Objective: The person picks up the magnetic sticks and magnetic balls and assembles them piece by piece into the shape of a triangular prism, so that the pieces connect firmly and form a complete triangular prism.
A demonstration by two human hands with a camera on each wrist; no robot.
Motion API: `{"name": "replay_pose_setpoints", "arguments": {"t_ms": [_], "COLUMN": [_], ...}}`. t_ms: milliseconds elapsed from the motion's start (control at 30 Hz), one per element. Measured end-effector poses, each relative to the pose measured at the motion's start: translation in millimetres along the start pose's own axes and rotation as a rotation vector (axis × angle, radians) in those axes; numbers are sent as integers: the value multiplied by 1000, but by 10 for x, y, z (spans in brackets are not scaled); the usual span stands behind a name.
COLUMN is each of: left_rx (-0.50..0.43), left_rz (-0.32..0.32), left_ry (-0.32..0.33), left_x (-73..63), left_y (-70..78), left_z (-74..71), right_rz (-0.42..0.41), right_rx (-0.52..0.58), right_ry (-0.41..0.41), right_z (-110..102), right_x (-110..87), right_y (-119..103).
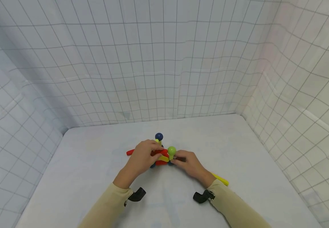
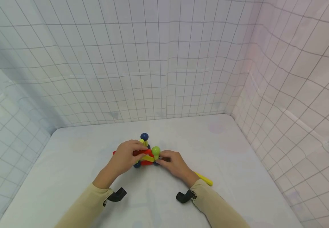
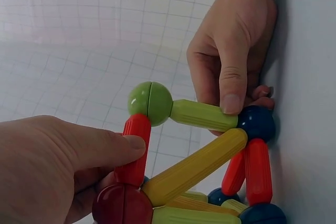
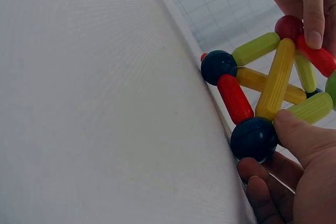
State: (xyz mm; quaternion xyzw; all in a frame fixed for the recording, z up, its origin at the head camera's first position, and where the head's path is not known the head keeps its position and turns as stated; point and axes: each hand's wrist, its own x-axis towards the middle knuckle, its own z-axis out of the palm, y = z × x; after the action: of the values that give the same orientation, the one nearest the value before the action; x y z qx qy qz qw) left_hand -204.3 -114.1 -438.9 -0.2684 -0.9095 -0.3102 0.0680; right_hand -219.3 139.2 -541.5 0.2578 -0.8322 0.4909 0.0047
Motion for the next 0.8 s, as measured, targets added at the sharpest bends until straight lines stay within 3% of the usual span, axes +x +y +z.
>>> {"name": "replay_pose_setpoints", "arguments": {"t_ms": [367,467,567,633,700,733,800], "left_rx": [43,-18,-116,-194,-262,-283,-310], "left_rz": [70,88,77,21,-81,-144,-268], "left_ry": [49,137,290,383,418,400,302], "left_x": [-5,-56,-118,-152,-188,-209,-258], "left_y": [-9,-44,-136,-236,-367,-432,-564], "left_z": [41,48,24,-1,-16,-15,17], "right_rz": [-5,-7,-1,6,13,14,14], "right_rx": [-1,0,4,5,6,5,2], "right_ry": [9,10,8,8,11,12,18], "right_z": [3,14,27,32,31,30,25], "right_x": [-3,-5,-7,-5,-3,-1,-3], "right_y": [37,57,68,65,57,53,42]}}
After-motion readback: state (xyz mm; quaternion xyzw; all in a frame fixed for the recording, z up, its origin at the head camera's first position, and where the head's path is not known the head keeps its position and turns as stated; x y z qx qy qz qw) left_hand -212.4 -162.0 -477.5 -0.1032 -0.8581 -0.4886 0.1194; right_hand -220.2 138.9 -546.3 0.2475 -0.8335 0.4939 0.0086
